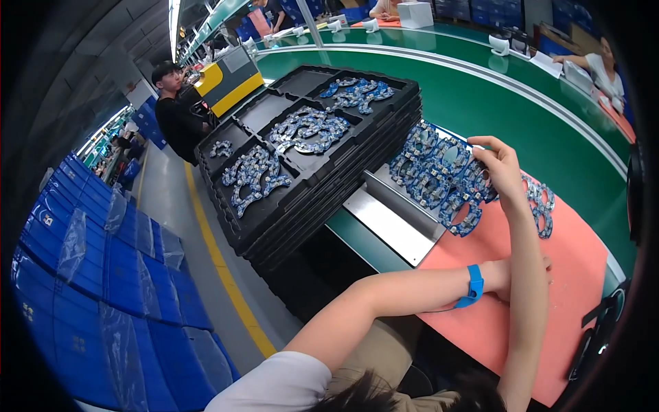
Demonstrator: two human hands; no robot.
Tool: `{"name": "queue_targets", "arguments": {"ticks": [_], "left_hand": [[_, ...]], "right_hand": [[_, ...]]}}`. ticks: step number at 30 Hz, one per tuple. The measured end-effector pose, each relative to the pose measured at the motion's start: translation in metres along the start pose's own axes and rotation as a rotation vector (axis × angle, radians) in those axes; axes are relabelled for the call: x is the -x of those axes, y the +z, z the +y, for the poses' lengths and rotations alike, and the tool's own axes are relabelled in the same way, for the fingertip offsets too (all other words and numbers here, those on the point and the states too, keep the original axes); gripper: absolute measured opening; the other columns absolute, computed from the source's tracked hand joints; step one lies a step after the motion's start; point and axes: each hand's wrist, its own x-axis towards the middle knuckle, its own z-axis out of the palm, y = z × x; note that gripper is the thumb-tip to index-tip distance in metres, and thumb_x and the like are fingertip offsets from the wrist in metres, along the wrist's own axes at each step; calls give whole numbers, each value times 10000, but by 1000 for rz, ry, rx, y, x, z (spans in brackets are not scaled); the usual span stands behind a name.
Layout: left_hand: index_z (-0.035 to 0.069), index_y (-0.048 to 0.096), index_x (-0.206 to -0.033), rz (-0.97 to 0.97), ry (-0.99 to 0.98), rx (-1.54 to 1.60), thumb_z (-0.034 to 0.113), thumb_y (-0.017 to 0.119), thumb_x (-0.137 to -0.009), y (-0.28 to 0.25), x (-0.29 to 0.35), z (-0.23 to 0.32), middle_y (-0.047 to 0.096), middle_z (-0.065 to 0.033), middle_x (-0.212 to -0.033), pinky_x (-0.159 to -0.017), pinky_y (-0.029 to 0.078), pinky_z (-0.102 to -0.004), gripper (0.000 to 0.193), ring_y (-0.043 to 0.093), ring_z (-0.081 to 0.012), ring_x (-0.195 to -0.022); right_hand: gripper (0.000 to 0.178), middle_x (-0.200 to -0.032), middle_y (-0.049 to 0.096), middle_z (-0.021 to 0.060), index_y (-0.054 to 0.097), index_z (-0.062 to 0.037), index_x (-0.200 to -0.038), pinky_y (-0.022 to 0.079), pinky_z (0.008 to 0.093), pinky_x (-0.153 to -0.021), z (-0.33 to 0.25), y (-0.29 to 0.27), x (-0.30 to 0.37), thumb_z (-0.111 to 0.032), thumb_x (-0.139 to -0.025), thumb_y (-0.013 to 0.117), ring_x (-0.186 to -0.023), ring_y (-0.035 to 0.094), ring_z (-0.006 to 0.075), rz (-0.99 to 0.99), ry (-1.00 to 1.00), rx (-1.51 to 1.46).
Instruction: Assembling or inspecting electronic circuit board panels at a factory workbench.
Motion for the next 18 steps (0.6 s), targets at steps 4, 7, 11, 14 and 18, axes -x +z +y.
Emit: {"name": "queue_targets", "arguments": {"ticks": [4,7,11,14,18], "left_hand": [[53,569,-872,109,-130,332,197,650,-712,-7,-2,7,515,-141,-955,-763,434,-400,230,500,-300,-877],[50,617,-777,196,-136,393,179,690,-679,-16,-4,13,628,-128,-832,-710,468,-391,178,580,-295,-766],[50,623,-812,90,-163,314,165,672,-697,-33,-2,20,635,-135,-868,-716,474,-389,170,593,-304,-812],[20,596,-786,74,-244,395,119,639,-734,-47,2,21,610,-156,-808,-760,442,-422,119,560,-328,-864],[19,564,-879,369,-146,353,93,567,-790,-48,-9,16,592,-161,-865,-756,440,-407,116,555,-330,-862]], "right_hand": [[212,-597,526,-62,639,-28,-1006,313,189,-490,-10,-16,2,-88,-821,555,-530,418,12,-61,11,69],[227,-677,578,-26,634,-26,-1019,348,180,-537,-22,-20,9,-87,-819,545,-581,454,18,-138,35,96],[251,-707,602,-8,634,-26,-1037,353,182,-528,-26,-27,11,-73,-807,545,-586,460,16,-164,37,129],[249,-719,604,-8,640,-35,-1028,362,174,-525,-38,-27,12,-67,-799,551,-600,476,15,-212,9,123],[243,-732,611,0,638,-38,-1023,383,177,-560,-54,-57,18,-79,-798,556,-633,500,23,-170,-126,141]]}}
